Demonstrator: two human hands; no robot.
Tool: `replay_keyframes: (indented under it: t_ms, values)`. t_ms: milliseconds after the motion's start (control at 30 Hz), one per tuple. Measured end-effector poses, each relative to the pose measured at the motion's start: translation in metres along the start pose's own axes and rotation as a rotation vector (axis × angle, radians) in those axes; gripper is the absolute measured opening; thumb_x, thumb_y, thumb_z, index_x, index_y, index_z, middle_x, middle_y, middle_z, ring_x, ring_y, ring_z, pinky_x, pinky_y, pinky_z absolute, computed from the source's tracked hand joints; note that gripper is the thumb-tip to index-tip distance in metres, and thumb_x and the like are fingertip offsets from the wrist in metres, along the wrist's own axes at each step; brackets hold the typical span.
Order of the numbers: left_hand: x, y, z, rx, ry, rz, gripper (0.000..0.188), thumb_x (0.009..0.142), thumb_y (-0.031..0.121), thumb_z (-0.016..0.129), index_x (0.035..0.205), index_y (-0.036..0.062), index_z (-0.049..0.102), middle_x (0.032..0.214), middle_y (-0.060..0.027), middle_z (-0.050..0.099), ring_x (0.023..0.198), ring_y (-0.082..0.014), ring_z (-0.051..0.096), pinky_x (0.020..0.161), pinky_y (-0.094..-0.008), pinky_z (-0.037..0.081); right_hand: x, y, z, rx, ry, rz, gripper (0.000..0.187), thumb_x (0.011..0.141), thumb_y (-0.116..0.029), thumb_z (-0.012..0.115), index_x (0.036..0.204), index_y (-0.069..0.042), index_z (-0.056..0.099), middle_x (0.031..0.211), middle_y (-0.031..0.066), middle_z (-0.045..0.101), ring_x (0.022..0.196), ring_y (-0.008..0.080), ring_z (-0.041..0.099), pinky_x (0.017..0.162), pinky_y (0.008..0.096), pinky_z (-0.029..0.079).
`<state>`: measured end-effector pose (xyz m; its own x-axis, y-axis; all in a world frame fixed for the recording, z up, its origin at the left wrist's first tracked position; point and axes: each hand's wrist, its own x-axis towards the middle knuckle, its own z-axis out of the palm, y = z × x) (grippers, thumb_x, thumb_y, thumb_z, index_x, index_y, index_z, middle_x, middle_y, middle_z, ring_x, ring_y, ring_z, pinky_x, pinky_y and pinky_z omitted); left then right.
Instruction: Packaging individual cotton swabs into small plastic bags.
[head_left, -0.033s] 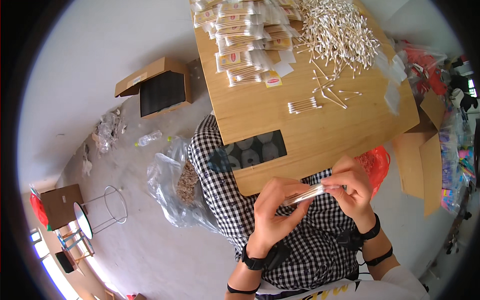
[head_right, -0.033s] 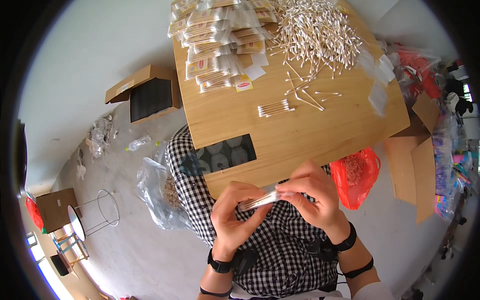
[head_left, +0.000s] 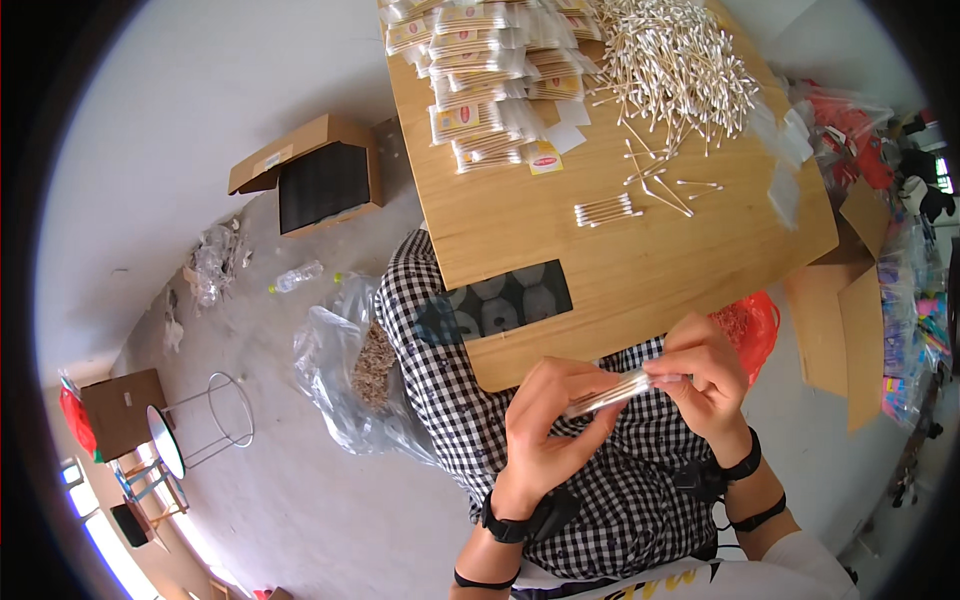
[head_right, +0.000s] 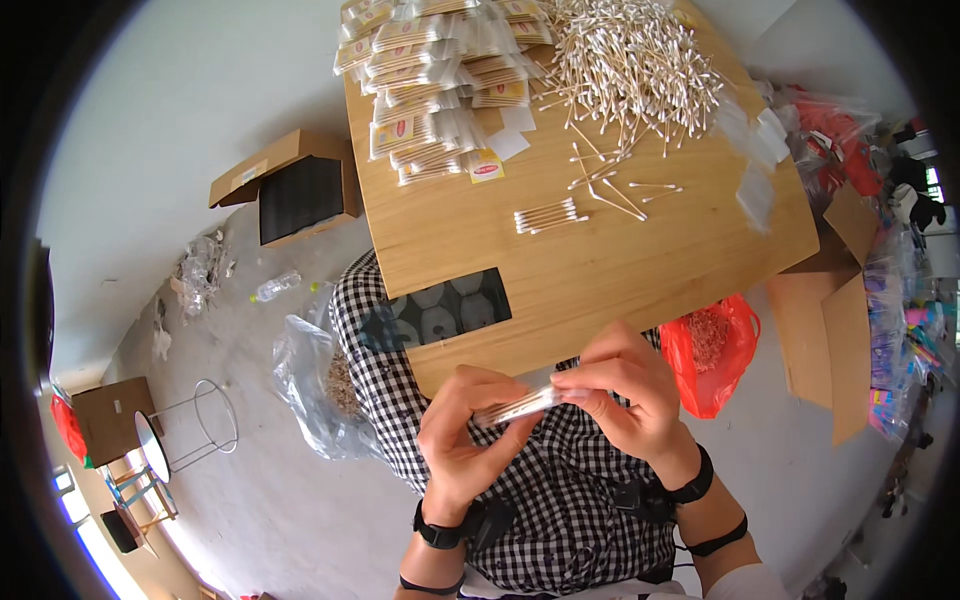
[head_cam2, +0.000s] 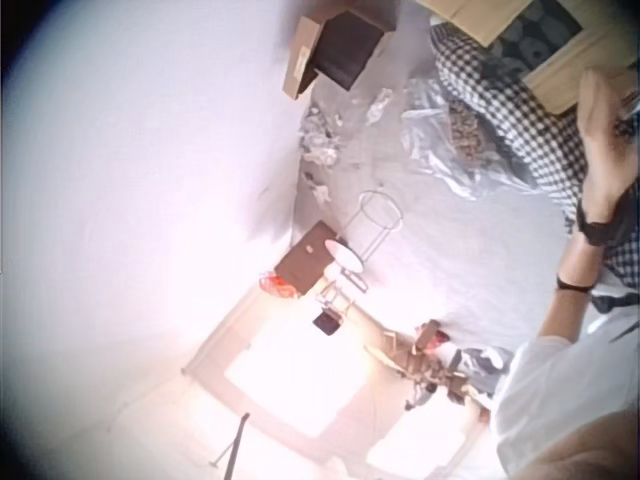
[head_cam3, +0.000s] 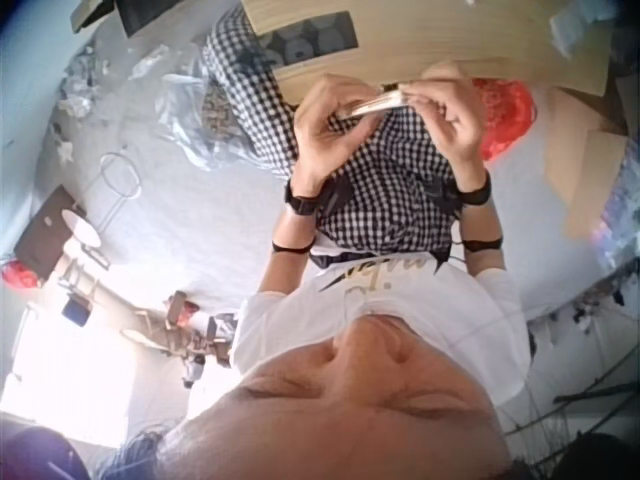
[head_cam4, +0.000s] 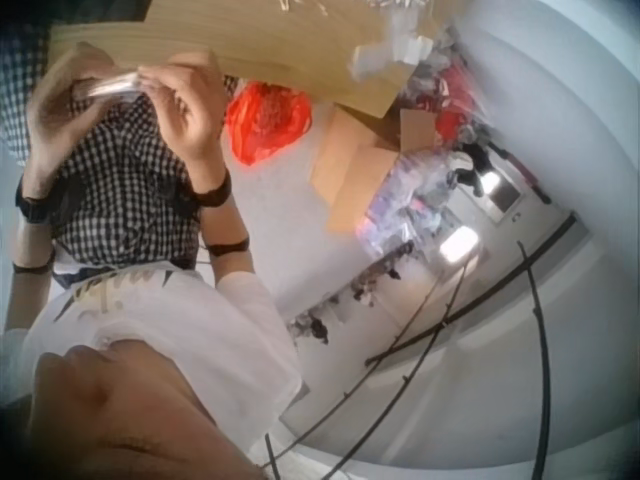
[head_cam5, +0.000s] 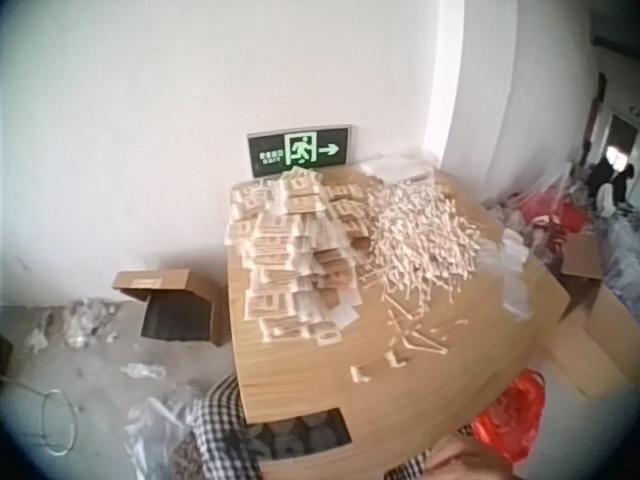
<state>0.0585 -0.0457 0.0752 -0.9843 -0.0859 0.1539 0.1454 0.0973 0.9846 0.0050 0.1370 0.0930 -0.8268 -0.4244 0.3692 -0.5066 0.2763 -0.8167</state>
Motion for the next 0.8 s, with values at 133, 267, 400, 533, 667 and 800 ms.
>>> replay_keyframes:
  t_ms: [133, 267, 400, 533, 667, 800]
  values:
    - [-0.005, 0.012, -0.001, -0.039, -0.033, 0.029, 0.031, 0.067, -0.004, 0.078, 0.096, 0.0019, 0.068, 0.090, -0.0097, 0.066, 0.080, -0.0209, 0.062, 0.064, -0.0299, 0.050, -0.011, -0.002, 0.003, 0.125, 0.084, 0.030, 0.010, 0.084, -0.010, 0.069, 0.092, -0.005, 0.067, 0.080, 0.0075, 0.059, 0.068, 0.0179, 0.052, 0.057, 0.0276, 0.041]
    - [-0.012, 0.020, 0.002, -0.077, -0.043, -0.003, 0.028, 0.065, -0.004, 0.079, 0.090, -0.0006, 0.067, 0.090, -0.0133, 0.067, 0.081, -0.0225, 0.066, 0.070, -0.0319, 0.054, -0.018, -0.008, 0.001, 0.110, 0.141, -0.018, 0.011, 0.083, -0.009, 0.069, 0.092, -0.003, 0.065, 0.079, 0.0085, 0.057, 0.064, 0.0183, 0.051, 0.055, 0.0289, 0.041]
    - [-0.014, 0.009, 0.003, -0.210, -0.090, 0.060, 0.028, 0.066, -0.002, 0.079, 0.090, -0.0006, 0.067, 0.091, -0.0145, 0.067, 0.084, -0.0252, 0.066, 0.076, -0.0356, 0.055, -0.031, -0.020, -0.011, -0.142, 0.069, -0.232, 0.024, 0.076, -0.013, 0.075, 0.096, -0.008, 0.063, 0.084, 0.0043, 0.053, 0.059, 0.0157, 0.050, 0.051, 0.0289, 0.041]
    - [-0.010, 0.008, -0.001, -0.221, -0.163, 0.115, 0.028, 0.066, 0.003, 0.080, 0.090, -0.0002, 0.066, 0.093, -0.0159, 0.067, 0.090, -0.0300, 0.065, 0.082, -0.0421, 0.054, -0.028, -0.034, -0.017, -0.313, -0.032, -0.414, 0.033, 0.068, -0.012, 0.079, 0.096, -0.015, 0.061, 0.087, -0.0022, 0.048, 0.067, 0.0121, 0.052, 0.053, 0.0260, 0.043]
    - [-0.014, 0.003, -0.001, -0.221, -0.156, 0.177, 0.036, 0.063, 0.007, 0.081, 0.093, 0.0022, 0.062, 0.096, -0.0163, 0.067, 0.093, -0.0345, 0.065, 0.083, -0.0458, 0.052, -0.025, -0.033, -0.017, -0.347, -0.022, -0.387, 0.031, 0.069, -0.008, 0.077, 0.095, -0.017, 0.061, 0.094, -0.0027, 0.056, 0.079, 0.0143, 0.055, 0.059, 0.0275, 0.045]
    - [-0.019, 0.005, 0.000, 0.017, -0.146, 0.327, 0.054, 0.060, 0.021, 0.088, 0.102, 0.0074, 0.058, 0.109, -0.0196, 0.063, 0.103, -0.0376, 0.062, 0.086, -0.0463, 0.050, -0.029, -0.027, -0.010, -0.293, 0.050, -0.225, 0.029, 0.073, 0.003, 0.068, 0.097, -0.012, 0.061, 0.098, 0.0040, 0.063, 0.079, 0.0190, 0.059, 0.062, 0.0303, 0.046]
